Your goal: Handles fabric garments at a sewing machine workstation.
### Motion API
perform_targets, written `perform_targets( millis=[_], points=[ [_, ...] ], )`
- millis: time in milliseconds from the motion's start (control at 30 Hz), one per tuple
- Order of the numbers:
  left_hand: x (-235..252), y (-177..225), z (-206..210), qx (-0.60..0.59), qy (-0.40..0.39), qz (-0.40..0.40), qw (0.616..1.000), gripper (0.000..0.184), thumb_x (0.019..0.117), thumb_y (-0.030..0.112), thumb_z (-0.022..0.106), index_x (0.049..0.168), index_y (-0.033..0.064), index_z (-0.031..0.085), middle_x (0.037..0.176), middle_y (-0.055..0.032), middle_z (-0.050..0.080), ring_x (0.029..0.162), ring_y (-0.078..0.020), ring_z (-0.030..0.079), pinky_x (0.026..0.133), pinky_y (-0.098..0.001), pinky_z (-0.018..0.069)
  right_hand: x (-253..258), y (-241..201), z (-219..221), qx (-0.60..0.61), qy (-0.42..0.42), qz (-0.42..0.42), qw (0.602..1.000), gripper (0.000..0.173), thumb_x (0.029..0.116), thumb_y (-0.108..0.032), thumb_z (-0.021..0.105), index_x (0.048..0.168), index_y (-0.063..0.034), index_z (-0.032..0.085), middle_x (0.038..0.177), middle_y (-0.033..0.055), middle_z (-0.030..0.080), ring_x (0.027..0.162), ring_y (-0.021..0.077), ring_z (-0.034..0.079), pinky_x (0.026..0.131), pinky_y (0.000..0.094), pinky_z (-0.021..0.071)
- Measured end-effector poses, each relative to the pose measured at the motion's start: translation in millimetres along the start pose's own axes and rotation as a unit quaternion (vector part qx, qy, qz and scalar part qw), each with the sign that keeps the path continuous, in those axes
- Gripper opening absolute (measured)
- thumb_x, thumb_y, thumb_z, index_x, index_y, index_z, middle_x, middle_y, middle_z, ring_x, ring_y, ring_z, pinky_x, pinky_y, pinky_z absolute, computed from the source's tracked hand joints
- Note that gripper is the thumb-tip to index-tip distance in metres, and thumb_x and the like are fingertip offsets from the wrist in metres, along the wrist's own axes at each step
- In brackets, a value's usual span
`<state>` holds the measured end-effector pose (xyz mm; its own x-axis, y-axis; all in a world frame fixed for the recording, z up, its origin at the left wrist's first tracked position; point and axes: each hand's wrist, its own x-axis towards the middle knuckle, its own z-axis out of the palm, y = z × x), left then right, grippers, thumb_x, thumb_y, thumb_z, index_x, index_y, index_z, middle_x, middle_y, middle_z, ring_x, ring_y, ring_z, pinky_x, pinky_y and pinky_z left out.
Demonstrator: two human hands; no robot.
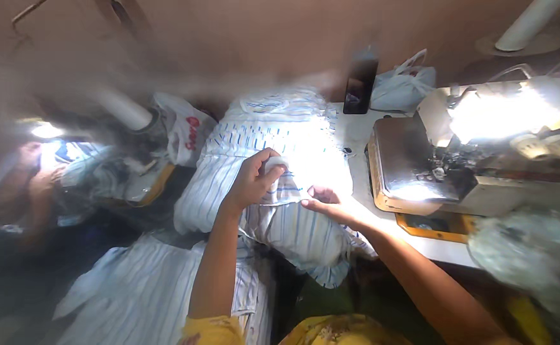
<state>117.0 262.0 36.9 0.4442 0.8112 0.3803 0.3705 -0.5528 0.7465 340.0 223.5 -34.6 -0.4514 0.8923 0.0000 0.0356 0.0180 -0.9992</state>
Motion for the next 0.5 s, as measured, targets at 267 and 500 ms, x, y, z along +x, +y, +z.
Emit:
perform_targets(
  millis=[267, 500],
  points=[
    [-32.2, 30.5, 3.9, 0.034, 0.061, 0.039, 0.997, 0.015, 0.0865, -0.003, 0.062, 0.101, -0.002, 0.067, 0.083, 0.0046, 0.061, 0.063, 0.0091, 0.048, 0.056, -0.0062, 0.0409, -31.9, -2.7, 5.3, -0.035, 0.047, -0.022, 0.998, 0.027, 0.0972, -0.023, 0.068, 0.074, -0.0152, 0.056, 0.062, -0.0144, 0.05, 0.056, -0.0082, 0.046, 0.055, 0.0118, 0.0381],
    [-90.0, 72.3, 3.9, -0.137, 0.109, 0.125, 0.977, 0.021, 0.0943, 0.028, 0.07, 0.113, 0.0367, 0.072, 0.106, 0.0247, 0.071, 0.095, 0.0101, 0.066, 0.082, -0.0107, 0.0548, -93.7, -46.9, 10.1, 0.021, -0.047, -0.257, 0.965, 0.022, 0.1046, -0.027, 0.058, 0.097, -0.0074, 0.064, 0.073, -0.0125, 0.056, 0.064, -0.0147, 0.049, 0.057, 0.0036, 0.0412]
  ],
)
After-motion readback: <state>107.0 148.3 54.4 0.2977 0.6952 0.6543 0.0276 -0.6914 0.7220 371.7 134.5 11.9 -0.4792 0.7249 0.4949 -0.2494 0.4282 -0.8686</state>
